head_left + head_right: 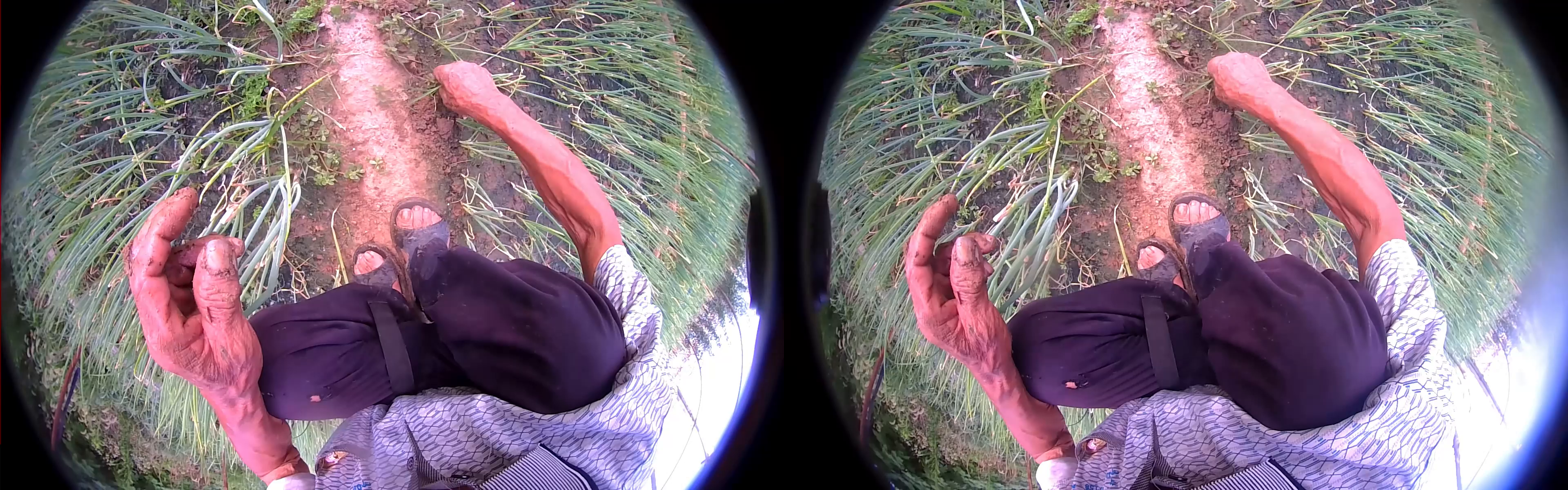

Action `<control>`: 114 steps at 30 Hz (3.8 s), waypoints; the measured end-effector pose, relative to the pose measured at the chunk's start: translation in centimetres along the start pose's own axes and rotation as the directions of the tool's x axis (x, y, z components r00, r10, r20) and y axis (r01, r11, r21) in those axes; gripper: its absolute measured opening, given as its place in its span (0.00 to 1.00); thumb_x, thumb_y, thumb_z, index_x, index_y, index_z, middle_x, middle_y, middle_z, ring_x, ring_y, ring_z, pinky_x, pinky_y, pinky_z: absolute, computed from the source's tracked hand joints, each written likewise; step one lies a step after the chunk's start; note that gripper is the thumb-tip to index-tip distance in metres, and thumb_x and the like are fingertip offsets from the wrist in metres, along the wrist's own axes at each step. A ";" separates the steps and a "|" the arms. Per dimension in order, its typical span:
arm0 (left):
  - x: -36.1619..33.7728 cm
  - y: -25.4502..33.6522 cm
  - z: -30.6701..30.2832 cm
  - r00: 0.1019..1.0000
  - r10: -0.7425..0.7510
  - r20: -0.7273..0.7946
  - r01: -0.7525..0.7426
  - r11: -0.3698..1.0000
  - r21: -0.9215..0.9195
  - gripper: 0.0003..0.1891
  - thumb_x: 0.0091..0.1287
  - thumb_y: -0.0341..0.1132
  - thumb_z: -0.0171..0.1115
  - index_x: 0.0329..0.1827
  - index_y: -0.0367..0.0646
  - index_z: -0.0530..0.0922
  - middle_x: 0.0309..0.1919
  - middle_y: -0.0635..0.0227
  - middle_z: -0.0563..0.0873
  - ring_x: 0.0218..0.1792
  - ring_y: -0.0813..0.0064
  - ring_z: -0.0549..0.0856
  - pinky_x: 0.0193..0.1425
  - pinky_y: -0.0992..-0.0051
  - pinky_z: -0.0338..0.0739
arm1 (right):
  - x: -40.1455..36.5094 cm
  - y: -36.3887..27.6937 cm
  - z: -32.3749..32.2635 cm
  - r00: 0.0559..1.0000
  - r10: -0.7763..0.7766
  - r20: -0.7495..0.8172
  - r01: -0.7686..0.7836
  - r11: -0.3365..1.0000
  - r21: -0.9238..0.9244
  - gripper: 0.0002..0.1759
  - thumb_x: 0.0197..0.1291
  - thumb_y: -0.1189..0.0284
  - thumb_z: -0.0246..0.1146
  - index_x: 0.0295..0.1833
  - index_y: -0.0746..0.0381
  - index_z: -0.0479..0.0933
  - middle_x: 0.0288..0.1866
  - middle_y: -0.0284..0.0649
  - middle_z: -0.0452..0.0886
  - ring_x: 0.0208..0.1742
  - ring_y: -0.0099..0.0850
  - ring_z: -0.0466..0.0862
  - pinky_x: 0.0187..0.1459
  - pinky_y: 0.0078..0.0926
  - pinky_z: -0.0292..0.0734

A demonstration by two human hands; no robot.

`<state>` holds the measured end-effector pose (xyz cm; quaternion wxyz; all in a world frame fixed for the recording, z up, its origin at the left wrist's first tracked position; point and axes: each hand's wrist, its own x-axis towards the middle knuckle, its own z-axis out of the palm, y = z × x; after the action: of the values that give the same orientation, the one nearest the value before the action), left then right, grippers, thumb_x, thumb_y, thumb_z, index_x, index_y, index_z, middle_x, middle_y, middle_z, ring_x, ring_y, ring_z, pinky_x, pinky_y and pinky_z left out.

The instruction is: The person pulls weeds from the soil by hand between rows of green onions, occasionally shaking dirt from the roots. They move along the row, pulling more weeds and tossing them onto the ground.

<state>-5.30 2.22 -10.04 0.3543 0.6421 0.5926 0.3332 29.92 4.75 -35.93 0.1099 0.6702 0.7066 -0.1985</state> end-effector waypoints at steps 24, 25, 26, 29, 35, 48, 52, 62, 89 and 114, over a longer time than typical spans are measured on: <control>0.2 0.7 0.7 0.999 -0.014 0.038 0.013 1.000 0.022 0.18 0.71 0.30 0.61 0.60 0.31 0.74 0.57 0.57 0.78 0.38 0.78 0.84 0.44 0.80 0.81 | -0.4 -6.8 -0.5 0.999 0.029 0.027 -0.038 0.858 0.512 0.23 0.55 0.66 0.64 0.50 0.71 0.70 0.35 0.67 0.81 0.41 0.63 0.83 0.43 0.54 0.79; 0.2 0.8 0.7 0.999 -0.014 0.042 0.013 1.000 0.024 0.18 0.71 0.30 0.61 0.60 0.31 0.74 0.57 0.57 0.78 0.37 0.78 0.84 0.44 0.80 0.81 | -0.3 -7.1 -0.6 0.998 0.049 0.030 -0.057 0.874 0.483 0.23 0.54 0.66 0.64 0.50 0.71 0.70 0.34 0.67 0.81 0.41 0.63 0.83 0.43 0.53 0.79; 0.3 1.0 0.8 0.999 -0.022 0.042 0.021 0.999 0.026 0.18 0.71 0.30 0.62 0.60 0.31 0.74 0.57 0.57 0.79 0.37 0.78 0.84 0.44 0.79 0.81 | -0.4 -7.6 -0.6 0.997 0.069 0.033 -0.077 0.888 0.453 0.23 0.53 0.67 0.64 0.50 0.71 0.70 0.34 0.67 0.81 0.41 0.62 0.83 0.43 0.53 0.80; 0.3 0.9 0.7 0.999 -0.019 0.045 0.017 0.999 0.042 0.18 0.70 0.29 0.62 0.60 0.32 0.74 0.57 0.58 0.79 0.38 0.78 0.84 0.44 0.79 0.80 | 0.0 -8.6 0.1 0.997 0.074 -0.018 -0.061 0.916 0.397 0.23 0.51 0.71 0.62 0.50 0.74 0.69 0.33 0.66 0.81 0.39 0.61 0.84 0.41 0.54 0.80; 0.1 0.5 0.2 0.998 -0.037 0.047 0.032 0.995 0.099 0.17 0.70 0.28 0.62 0.60 0.33 0.75 0.57 0.60 0.79 0.40 0.78 0.83 0.44 0.80 0.80 | 0.4 -8.3 1.1 0.993 0.003 -0.119 0.034 0.950 0.310 0.18 0.51 0.75 0.60 0.46 0.71 0.68 0.30 0.62 0.82 0.35 0.59 0.85 0.38 0.53 0.80; -0.1 1.0 -0.1 0.999 -0.014 0.028 0.013 0.999 0.034 0.19 0.67 0.28 0.65 0.60 0.34 0.75 0.56 0.57 0.79 0.37 0.79 0.82 0.41 0.80 0.79 | 4.4 -3.1 -2.9 0.947 0.300 -0.115 -0.121 0.665 0.737 0.37 0.50 0.54 0.72 0.61 0.65 0.75 0.51 0.54 0.83 0.52 0.44 0.83 0.56 0.38 0.76; 0.0 0.8 0.0 0.999 -0.033 0.022 0.032 0.998 0.045 0.19 0.67 0.28 0.66 0.60 0.35 0.75 0.56 0.57 0.79 0.37 0.79 0.82 0.41 0.80 0.79 | 6.9 -3.6 -0.7 0.902 0.205 -0.381 0.043 0.834 0.550 0.35 0.47 0.55 0.73 0.61 0.59 0.77 0.52 0.55 0.82 0.55 0.48 0.82 0.58 0.40 0.76; 0.5 0.4 0.3 0.996 0.013 0.093 -0.020 0.997 0.076 0.19 0.68 0.30 0.65 0.60 0.35 0.75 0.57 0.55 0.78 0.40 0.76 0.83 0.39 0.79 0.81 | 8.1 -3.2 -3.2 0.941 0.110 -0.320 0.067 0.867 0.493 0.16 0.49 0.67 0.63 0.43 0.65 0.79 0.33 0.57 0.83 0.38 0.53 0.84 0.46 0.45 0.79; 0.9 -0.2 -0.3 0.997 0.035 0.073 -0.046 0.985 0.164 0.18 0.69 0.31 0.64 0.60 0.38 0.74 0.55 0.55 0.80 0.37 0.75 0.83 0.35 0.79 0.80 | 13.9 -0.4 -4.9 0.976 0.074 -0.207 0.025 0.898 0.439 0.14 0.55 0.63 0.58 0.34 0.63 0.80 0.33 0.52 0.83 0.33 0.50 0.81 0.40 0.42 0.79; 1.8 0.6 0.1 0.991 -0.037 0.129 0.009 0.977 0.214 0.18 0.66 0.26 0.65 0.58 0.35 0.76 0.53 0.53 0.80 0.42 0.69 0.83 0.38 0.78 0.83 | 17.1 -5.9 -6.7 0.899 -0.214 -0.381 0.252 0.966 0.052 0.21 0.49 0.67 0.69 0.52 0.53 0.80 0.42 0.51 0.80 0.48 0.49 0.82 0.47 0.47 0.79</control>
<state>-4.77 4.02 -9.56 0.3258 0.6900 0.6074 0.2207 23.45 22.88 -36.34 -0.0842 0.6110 0.7788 -0.1144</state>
